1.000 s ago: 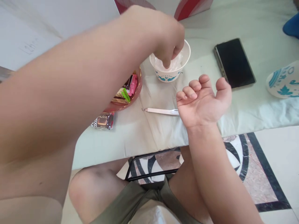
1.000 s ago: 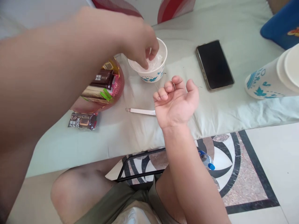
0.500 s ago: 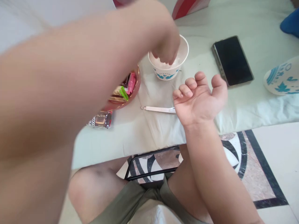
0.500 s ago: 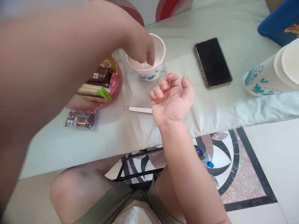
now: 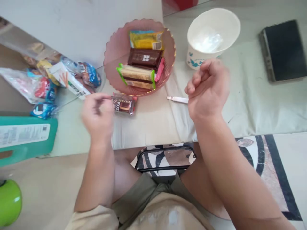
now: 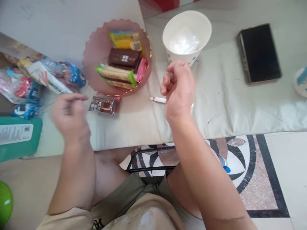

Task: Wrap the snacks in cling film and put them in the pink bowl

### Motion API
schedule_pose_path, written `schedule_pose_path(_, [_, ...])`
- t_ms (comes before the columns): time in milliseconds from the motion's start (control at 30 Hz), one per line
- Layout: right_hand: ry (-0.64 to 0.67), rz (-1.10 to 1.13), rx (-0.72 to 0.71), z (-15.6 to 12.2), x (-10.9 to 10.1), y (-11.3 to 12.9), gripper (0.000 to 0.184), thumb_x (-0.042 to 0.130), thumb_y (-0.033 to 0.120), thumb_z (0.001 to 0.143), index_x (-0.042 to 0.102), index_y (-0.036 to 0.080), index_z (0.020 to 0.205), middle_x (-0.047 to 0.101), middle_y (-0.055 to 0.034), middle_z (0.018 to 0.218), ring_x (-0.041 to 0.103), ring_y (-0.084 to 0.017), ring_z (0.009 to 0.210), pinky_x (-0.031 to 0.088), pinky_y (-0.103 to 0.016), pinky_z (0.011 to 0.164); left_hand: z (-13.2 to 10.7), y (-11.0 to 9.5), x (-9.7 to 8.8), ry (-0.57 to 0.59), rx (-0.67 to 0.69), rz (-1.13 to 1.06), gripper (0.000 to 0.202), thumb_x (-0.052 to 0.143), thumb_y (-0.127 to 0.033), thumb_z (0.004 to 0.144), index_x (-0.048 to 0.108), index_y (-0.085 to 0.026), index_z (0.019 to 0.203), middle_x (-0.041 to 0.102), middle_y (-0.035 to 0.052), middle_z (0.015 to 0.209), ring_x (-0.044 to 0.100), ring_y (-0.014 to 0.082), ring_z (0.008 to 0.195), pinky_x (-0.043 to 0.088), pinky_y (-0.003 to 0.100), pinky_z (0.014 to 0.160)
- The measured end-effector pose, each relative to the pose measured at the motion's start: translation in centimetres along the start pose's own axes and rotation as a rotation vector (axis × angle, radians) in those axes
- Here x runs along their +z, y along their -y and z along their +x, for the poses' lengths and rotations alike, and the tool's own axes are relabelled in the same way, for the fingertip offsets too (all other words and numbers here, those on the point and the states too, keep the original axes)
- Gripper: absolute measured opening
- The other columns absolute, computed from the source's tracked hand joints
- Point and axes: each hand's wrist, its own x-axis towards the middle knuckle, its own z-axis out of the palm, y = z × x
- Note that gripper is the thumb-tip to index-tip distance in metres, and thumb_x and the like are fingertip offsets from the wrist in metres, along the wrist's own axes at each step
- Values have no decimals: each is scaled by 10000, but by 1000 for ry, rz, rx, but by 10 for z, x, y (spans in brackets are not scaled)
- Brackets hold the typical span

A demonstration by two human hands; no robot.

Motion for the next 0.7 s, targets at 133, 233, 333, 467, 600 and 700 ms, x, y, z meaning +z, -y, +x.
schedule_pose_path(133, [-23, -106, -58, -14, 22, -11, 289, 595, 505, 907, 442, 275, 819, 402, 24, 650, 398, -135, 535, 316, -300, 502, -22, 30, 5, 343, 38, 250, 662, 924, -399, 571, 706, -248, 1177, 601, 131, 1354, 536, 387, 1338, 422, 553, 1178])
schedule_pose_path(233, [-4, -235, -73, -20, 26, -9, 251, 485, 525, 909, 452, 286, 841, 438, 7, 637, 416, -170, 524, 316, -326, 478, -29, 33, 1, 409, -33, 315, 630, 884, -323, 629, 700, -245, 1226, 548, 134, 1444, 492, 389, 1417, 362, 548, 1247])
schedule_pose_path(333, [-34, -529, -229, -25, 16, 0, 139, 479, 422, 892, 479, 289, 851, 472, -6, 676, 445, -193, 550, 387, -366, 539, -30, 28, -14, 334, -169, 28, 553, 840, -365, 687, 696, -237, 1206, 620, 113, 1341, 582, 329, 1330, 447, 495, 1192])
schedule_pose_path(467, [72, -1137, -367, -37, -16, 9, 103, 589, 340, 787, 572, 257, 846, 607, -85, 815, 632, -314, 798, 502, -540, 818, -25, 15, -38, 365, -673, -751, 646, 720, -723, 746, 667, -259, 1193, 711, 96, 1222, 709, 349, 1160, 626, 456, 861])
schedule_pose_path(600, [380, -1431, -327, -46, -47, 5, 365, 572, 513, 854, 694, 204, 1004, 665, -188, 1026, 663, -504, 1063, 472, -700, 948, -22, 8, -48, 481, -909, -1005, 729, 822, -751, 629, 677, -220, 1107, 751, 89, 1087, 759, 330, 981, 650, 399, 681])
schedule_pose_path(700, [402, -1447, -358, -50, -53, 3, 311, 535, 506, 939, 677, 229, 954, 695, -178, 1000, 684, -475, 1007, 499, -663, 915, -21, 9, -49, 476, -925, -990, 660, 956, -447, 568, 664, -220, 1115, 747, 39, 998, 756, 250, 868, 654, 341, 653])
